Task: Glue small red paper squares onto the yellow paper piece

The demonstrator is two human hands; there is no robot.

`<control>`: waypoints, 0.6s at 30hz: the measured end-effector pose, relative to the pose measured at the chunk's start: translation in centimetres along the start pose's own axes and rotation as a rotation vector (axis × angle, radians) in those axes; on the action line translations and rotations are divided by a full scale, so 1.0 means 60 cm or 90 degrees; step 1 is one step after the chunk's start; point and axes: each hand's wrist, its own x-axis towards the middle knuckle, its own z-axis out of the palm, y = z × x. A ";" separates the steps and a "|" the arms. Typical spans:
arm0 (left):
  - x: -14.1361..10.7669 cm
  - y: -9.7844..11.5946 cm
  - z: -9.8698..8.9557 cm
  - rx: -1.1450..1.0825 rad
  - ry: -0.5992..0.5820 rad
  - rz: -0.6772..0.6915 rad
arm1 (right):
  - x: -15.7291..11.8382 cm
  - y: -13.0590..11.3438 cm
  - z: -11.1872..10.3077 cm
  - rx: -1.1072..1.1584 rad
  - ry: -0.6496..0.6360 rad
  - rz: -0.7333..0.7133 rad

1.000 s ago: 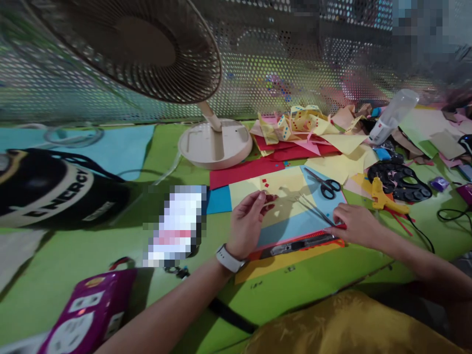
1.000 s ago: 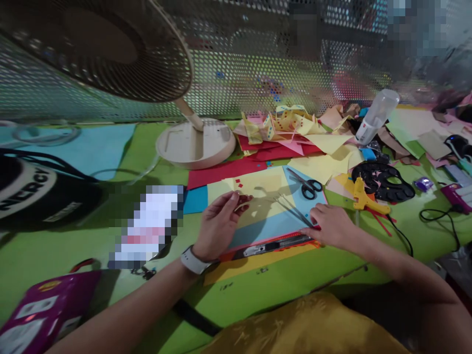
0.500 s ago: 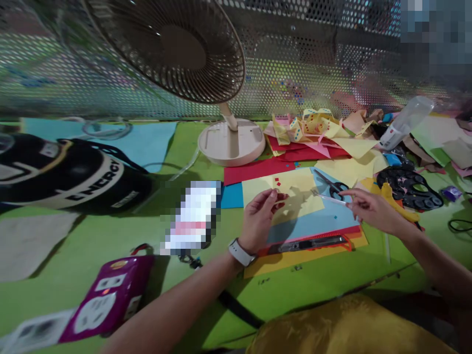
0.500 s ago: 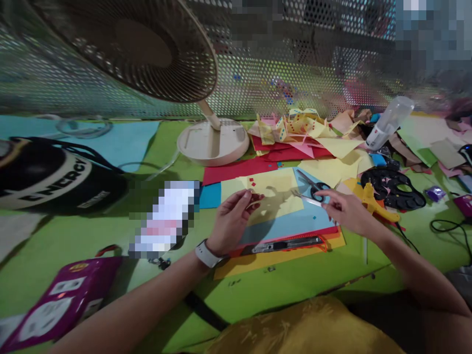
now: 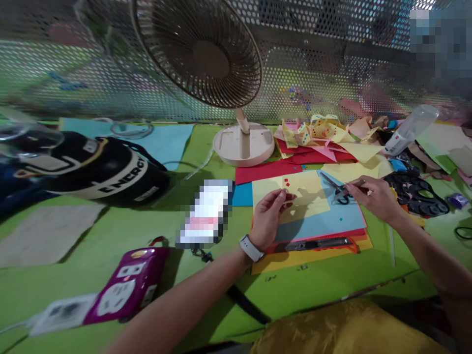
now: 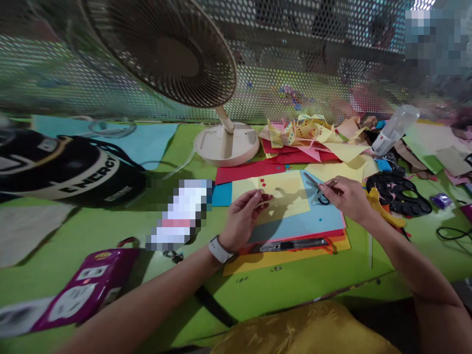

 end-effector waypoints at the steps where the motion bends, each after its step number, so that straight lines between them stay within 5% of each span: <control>1: 0.000 0.001 0.000 0.004 -0.002 0.000 | 0.001 -0.007 -0.001 -0.003 0.003 -0.014; 5: 0.000 0.002 0.000 0.011 -0.009 -0.004 | 0.001 -0.063 -0.001 0.214 0.039 0.003; 11: 0.002 -0.004 -0.007 0.017 -0.007 0.014 | 0.030 -0.145 0.052 0.514 -0.119 0.033; 18: -0.003 0.003 -0.001 0.015 0.010 -0.010 | 0.155 -0.070 0.106 0.593 0.044 0.162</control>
